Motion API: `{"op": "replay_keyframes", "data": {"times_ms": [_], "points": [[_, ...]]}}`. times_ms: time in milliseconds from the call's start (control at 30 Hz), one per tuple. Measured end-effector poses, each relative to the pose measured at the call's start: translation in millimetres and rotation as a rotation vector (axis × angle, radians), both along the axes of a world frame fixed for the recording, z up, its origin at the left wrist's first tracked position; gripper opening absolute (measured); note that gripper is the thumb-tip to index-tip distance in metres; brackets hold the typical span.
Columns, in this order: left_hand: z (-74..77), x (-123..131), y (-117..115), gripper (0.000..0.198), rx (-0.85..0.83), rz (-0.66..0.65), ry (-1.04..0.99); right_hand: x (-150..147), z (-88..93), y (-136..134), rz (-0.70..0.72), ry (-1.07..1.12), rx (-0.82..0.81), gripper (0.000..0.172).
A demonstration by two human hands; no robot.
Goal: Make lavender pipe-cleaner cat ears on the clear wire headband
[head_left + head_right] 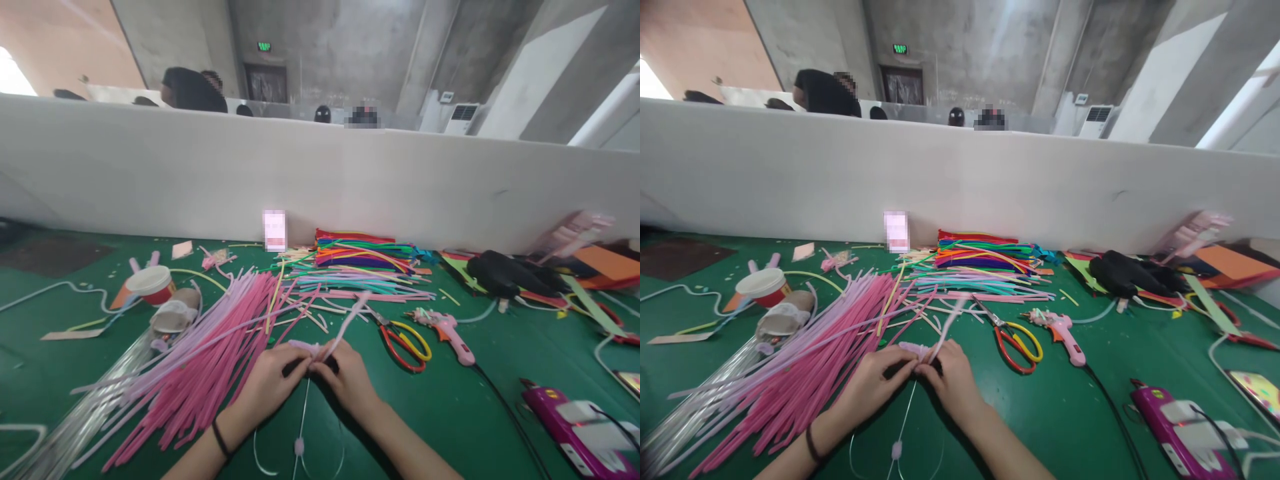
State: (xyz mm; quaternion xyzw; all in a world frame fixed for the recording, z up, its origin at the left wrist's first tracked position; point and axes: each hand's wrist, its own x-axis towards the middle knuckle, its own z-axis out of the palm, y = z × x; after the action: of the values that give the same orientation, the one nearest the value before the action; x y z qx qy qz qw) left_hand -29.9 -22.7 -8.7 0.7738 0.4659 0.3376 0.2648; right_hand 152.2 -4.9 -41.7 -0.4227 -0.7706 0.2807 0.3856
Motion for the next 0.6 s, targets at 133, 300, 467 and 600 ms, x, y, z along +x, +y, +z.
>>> {"op": "replay_keyframes", "data": {"times_ms": [133, 300, 467, 600], "points": [[-4.2, 0, 0, 0.019, -0.023, 0.0, -0.019, 0, -5.7, -3, -0.011, -0.145, 0.062, 0.011], [-6.9, 3, 1, 0.016, -0.034, 0.012, -0.026, -1, -10.5, -11, 0.072, -0.284, 0.177, 0.041], [-6.0, 6, 1, 0.013, -0.046, 0.06, -0.009, -4, -9.4, -18, 0.047, -0.332, 0.172, 0.051], [-8.4, 6, 1, 0.015, -0.054, 0.063, -0.043, -11, -14.0, -24, -0.04, -0.395, 0.217, 0.058]]}}
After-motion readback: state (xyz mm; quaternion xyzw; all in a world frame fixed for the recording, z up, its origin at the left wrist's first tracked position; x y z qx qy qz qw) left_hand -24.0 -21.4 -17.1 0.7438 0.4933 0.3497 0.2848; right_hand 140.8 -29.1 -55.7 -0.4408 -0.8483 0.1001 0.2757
